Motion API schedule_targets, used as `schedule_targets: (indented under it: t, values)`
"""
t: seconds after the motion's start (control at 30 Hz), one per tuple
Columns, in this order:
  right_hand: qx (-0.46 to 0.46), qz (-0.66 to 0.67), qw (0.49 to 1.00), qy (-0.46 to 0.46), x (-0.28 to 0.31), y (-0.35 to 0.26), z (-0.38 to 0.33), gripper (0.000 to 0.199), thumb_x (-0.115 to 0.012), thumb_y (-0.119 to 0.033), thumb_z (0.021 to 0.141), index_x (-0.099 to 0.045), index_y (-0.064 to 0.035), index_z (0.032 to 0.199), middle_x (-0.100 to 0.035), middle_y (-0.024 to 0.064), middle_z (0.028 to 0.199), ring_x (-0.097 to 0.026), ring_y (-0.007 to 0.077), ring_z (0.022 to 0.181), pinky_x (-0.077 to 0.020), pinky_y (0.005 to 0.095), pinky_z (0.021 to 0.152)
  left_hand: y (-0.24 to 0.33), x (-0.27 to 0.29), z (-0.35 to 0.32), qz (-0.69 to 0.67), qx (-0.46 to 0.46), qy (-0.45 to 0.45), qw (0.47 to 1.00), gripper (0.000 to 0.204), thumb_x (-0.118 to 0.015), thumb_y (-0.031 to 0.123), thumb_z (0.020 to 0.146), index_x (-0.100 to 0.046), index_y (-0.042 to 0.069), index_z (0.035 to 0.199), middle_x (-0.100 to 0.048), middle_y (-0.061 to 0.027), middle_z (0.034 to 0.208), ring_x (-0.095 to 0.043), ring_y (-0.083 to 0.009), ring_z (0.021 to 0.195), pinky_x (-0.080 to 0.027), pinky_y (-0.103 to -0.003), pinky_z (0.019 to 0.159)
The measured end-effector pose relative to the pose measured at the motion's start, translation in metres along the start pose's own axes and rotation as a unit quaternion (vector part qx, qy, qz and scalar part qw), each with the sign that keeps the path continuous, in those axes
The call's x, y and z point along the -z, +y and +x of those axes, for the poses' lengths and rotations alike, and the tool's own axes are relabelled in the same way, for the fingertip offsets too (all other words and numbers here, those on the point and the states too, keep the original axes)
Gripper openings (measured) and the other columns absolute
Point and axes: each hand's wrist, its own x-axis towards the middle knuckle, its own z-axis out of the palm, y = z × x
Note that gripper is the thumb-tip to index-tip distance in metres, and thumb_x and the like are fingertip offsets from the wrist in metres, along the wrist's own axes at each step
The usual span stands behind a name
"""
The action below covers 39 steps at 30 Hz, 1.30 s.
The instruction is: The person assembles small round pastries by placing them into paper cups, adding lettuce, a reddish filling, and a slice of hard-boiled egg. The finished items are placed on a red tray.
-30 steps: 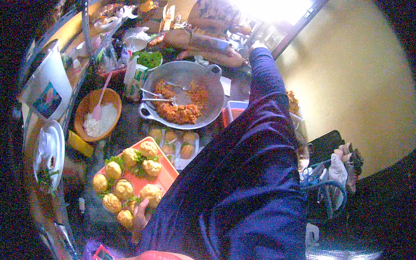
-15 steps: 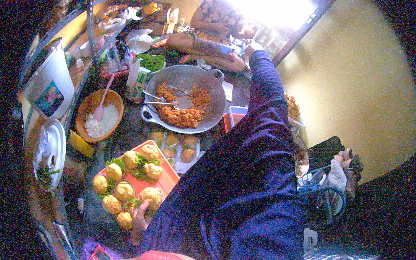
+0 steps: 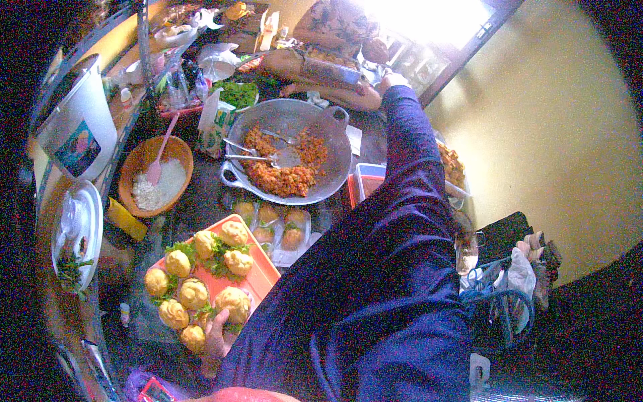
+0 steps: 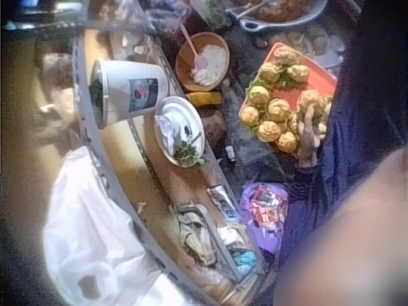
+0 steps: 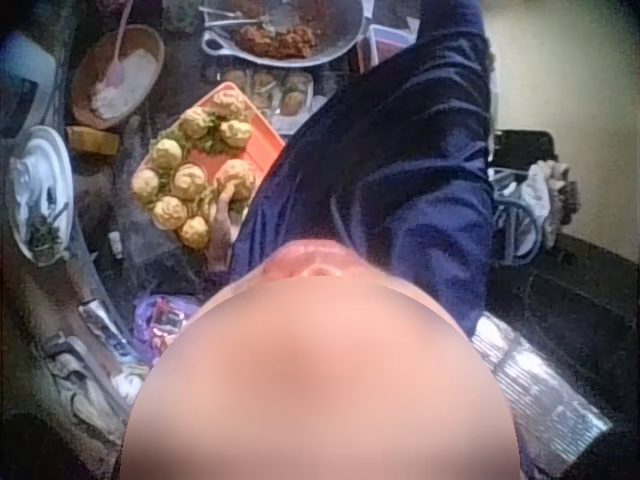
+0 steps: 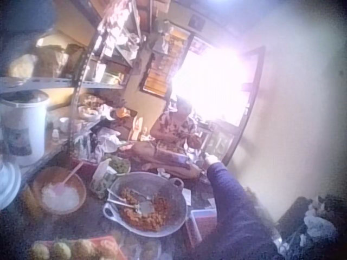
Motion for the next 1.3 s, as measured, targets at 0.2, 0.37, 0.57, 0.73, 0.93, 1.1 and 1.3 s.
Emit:
schedule_targets:
  t: [0.2,0.37,0.57,0.73,0.93,1.1,1.3]
  values:
    - [0.026,0.001,1.0,-0.005,-0.002,-0.015,-0.037,0.056,-0.059,-0.021,0.084,-0.042,-0.0086,0.137,-0.062,0.0255,0.118,-0.062,0.038,0.107,-0.05,0.044,0.09,-0.001,-0.004,-0.001,-0.005,-0.046,-0.036,0.998,0.048,-0.059,0.011,0.089,-0.044,0.005,0.134,-0.059,-0.0072,0.116,-0.059,-0.0201,0.106,-0.048,-0.036,0.091]
    - [0.043,-0.006,0.999,-0.032,-0.014,-0.028,-0.076,0.061,-0.062,-0.024,0.083,-0.041,-0.0091,0.138,-0.063,0.0233,0.115,-0.063,0.0363,0.106,-0.0509,0.0451,0.089,0.0,-0.005,-0.003,0.005,-0.027,-0.018,0.999,0.047,-0.058,0.009,0.089,-0.044,0.005,0.134,-0.059,-0.0079,0.116,-0.059,-0.0199,0.106,-0.048,-0.035,0.092]
    - [0.021,-0.019,0.998,-0.05,-0.043,-0.027,-0.098,0.069,-0.065,-0.026,0.082,-0.035,-0.006,0.141,-0.064,0.0231,0.114,-0.063,0.0366,0.105,-0.0499,0.0428,0.09,-0.001,-0.006,-0.001,0.002,-0.039,-0.038,0.999,0.048,-0.056,0.007,0.089,-0.042,0.005,0.135,-0.059,-0.0091,0.118,-0.059,-0.0211,0.108,-0.048,-0.037,0.095]
    - [0.043,0.022,0.998,-0.042,-0.067,-0.014,-0.124,0.038,-0.048,-0.017,0.087,-0.048,-0.0038,0.123,-0.066,0.0251,0.105,-0.065,0.0402,0.1,-0.0507,0.0485,0.085,0.0,-0.009,-0.006,0.01,-0.033,-0.022,0.999,0.049,-0.056,0.006,0.089,-0.041,0.004,0.136,-0.058,-0.0113,0.119,-0.058,-0.023,0.111,-0.047,-0.039,0.099]
    - [0.028,0.021,0.993,-0.114,-0.084,-0.007,-0.155,0.077,-0.066,-0.031,0.083,-0.03,-0.005,0.146,-0.064,0.0234,0.115,-0.063,0.0366,0.106,-0.0498,0.0423,0.091,0.004,-0.019,-0.012,0.045,-0.033,-0.027,0.998,0.052,-0.056,0.006,0.089,-0.039,0.003,0.138,-0.056,-0.0131,0.123,-0.056,-0.0243,0.115,-0.045,-0.039,0.101]
    - [0.046,0.085,0.992,-0.076,-0.093,-0.01,-0.196,0.07,-0.062,-0.028,0.082,-0.036,-0.0036,0.142,-0.067,0.024,0.103,-0.066,0.0381,0.095,-0.0523,0.0461,0.084,0.006,-0.025,-0.013,0.035,-0.038,-0.041,0.998,0.052,-0.056,0.007,0.089,-0.038,0.003,0.138,-0.055,-0.0135,0.125,-0.056,-0.0246,0.116,-0.044,-0.039,0.103]
    - [0.09,0.162,0.981,-0.048,-0.086,-0.022,-0.255,0.073,-0.065,-0.03,0.084,-0.032,-0.0051,0.144,-0.066,0.026,0.099,-0.065,0.0411,0.093,-0.052,0.0472,0.082,0.002,-0.026,-0.012,0.118,-0.081,-0.088,0.986,0.036,-0.05,0.02,0.092,-0.054,0.001,0.122,-0.063,-0.0105,0.114,-0.062,-0.0208,0.105,-0.048,-0.033,0.095]
